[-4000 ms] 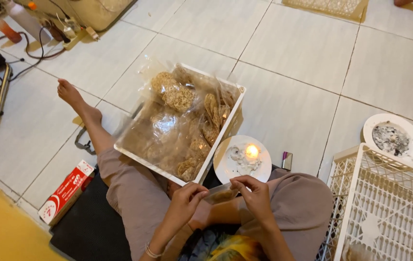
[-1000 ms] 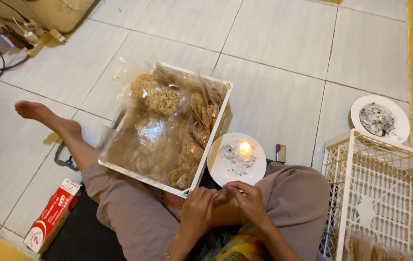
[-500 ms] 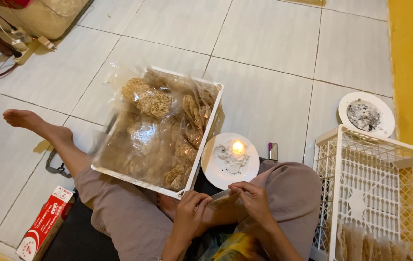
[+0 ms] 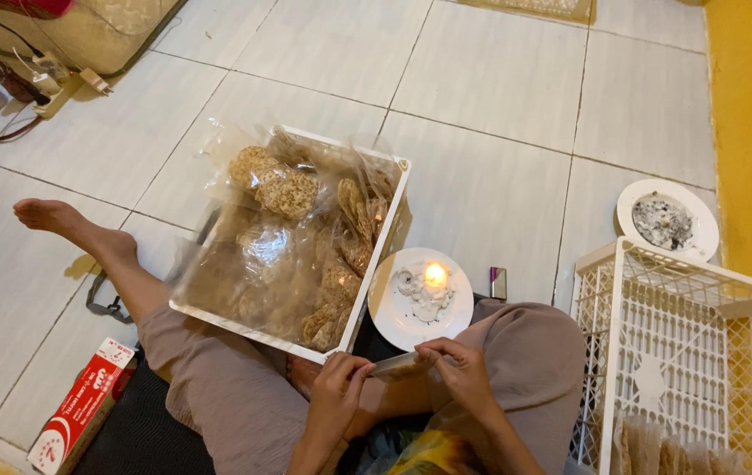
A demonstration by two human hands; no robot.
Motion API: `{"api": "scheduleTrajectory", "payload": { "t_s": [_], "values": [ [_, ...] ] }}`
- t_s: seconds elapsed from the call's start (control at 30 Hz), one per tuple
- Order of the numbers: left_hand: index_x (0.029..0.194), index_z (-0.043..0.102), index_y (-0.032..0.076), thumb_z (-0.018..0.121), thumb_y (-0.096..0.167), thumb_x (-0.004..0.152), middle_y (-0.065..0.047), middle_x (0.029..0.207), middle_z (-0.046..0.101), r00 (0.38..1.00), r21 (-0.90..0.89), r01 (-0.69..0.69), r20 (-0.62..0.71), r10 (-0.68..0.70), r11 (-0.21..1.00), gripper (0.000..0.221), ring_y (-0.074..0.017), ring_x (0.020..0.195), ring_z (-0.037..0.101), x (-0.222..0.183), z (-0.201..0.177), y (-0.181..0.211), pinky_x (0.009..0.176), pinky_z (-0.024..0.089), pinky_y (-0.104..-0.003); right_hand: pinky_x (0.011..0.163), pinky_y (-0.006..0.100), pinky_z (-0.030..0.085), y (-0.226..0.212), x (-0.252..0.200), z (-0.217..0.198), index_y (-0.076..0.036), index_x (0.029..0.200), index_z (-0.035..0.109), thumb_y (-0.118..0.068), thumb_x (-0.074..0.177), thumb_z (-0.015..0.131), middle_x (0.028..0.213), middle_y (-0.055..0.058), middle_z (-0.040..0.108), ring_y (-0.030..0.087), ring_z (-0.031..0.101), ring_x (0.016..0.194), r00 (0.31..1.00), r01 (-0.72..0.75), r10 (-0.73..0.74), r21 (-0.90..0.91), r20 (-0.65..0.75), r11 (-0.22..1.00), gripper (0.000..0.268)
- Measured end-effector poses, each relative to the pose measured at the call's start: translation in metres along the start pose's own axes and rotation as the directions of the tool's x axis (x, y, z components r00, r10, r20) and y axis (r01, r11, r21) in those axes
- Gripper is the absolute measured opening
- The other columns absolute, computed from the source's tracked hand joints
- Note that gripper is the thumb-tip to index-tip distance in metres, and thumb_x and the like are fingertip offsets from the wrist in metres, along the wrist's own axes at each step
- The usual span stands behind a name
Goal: Sealing plastic bags containing food items by melting the edges over a candle flame.
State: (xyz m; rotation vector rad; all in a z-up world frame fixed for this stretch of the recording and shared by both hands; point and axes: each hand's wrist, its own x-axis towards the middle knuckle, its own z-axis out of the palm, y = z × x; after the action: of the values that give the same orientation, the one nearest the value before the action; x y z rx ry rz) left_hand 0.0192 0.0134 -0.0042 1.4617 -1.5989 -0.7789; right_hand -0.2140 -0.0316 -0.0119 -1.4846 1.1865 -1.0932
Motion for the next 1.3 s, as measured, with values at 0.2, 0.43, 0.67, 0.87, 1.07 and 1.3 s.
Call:
{"api": "scheduleTrajectory", "payload": {
  "t_s": [0.2,0.43,0.67,0.87,1.07,1.3],
  "values": [
    [0.086,0.078,0.011,0.071,0.016,0.093,0.0,0.074,0.065,0.995,-0.113,0.091,-0.03,-0.095,0.989,0.011,-0.0116,0.068,0.059,-0.007,-0.005,-0.013,0.062,0.045,-0.027,0.07,0.028,0.063,-0.009,-0.001,0.009,-0.004,0.093,0.083,-0.02,0.092,0.072,0.078,0.005,0.082,0.014,0.076,0.075,0.999,-0.027,0.026,0.034,0.02,0.999,0.019],
    [0.08,0.069,0.01,0.067,0.025,0.097,0.0,0.074,0.062,0.968,-0.196,0.208,-0.103,-0.231,0.958,0.022,-0.012,0.07,0.057,-0.014,-0.005,-0.006,0.066,0.043,-0.028,0.069,0.027,0.064,-0.018,0.005,0.014,-0.004,0.094,0.083,-0.016,0.092,0.072,0.078,0.007,0.082,0.015,0.078,0.074,1.0,0.027,-0.027,0.04,0.01,0.999,0.016],
    [0.102,0.068,0.008,0.057,0.019,0.102,-0.006,0.101,0.065,0.949,0.078,0.08,-0.312,-0.052,0.994,0.016,-0.0205,0.097,0.063,-0.012,-0.002,0.012,0.087,0.049,-0.033,0.07,0.028,0.064,-0.027,0.005,0.022,-0.005,0.093,0.082,-0.015,0.092,0.071,0.077,0.007,0.082,0.015,0.078,0.074,0.998,0.043,-0.046,0.063,0.035,0.997,0.015],
    [0.117,0.066,0.003,0.05,0.007,0.103,-0.015,0.119,0.061,0.963,0.279,-0.175,-0.15,0.223,0.944,0.022,-0.0304,0.112,0.059,-0.007,0.007,0.042,0.098,0.046,-0.043,0.072,0.029,0.062,-0.028,0.006,0.035,-0.006,0.093,0.082,-0.011,0.091,0.072,0.079,0.005,0.081,0.016,0.077,0.076,0.992,0.096,-0.098,0.031,0.077,0.995,0.012],
    [0.116,0.06,0.007,0.042,0.012,0.106,-0.01,0.105,0.06,0.989,0.266,-0.12,-0.048,0.137,0.956,0.021,-0.0271,0.094,0.056,-0.018,0.027,0.021,0.084,0.044,-0.038,0.07,0.025,0.062,-0.034,0.003,0.035,-0.011,0.091,0.085,-0.012,0.088,0.073,0.087,0.003,0.085,0.013,0.079,0.079,0.992,0.053,-0.047,-0.048,0.117,0.997,0.012],
    [0.11,0.059,0.008,0.04,0.013,0.107,-0.009,0.096,0.057,0.993,0.205,-0.112,0.06,0.102,0.972,0.019,-0.0265,0.085,0.052,-0.018,0.025,0.024,0.077,0.04,-0.037,0.074,0.026,0.063,-0.028,0.002,0.03,-0.009,0.086,0.084,-0.01,0.086,0.075,0.083,0.004,0.084,0.013,0.078,0.078,0.991,0.044,-0.04,-0.03,0.126,0.999,0.009]
  ]
}}
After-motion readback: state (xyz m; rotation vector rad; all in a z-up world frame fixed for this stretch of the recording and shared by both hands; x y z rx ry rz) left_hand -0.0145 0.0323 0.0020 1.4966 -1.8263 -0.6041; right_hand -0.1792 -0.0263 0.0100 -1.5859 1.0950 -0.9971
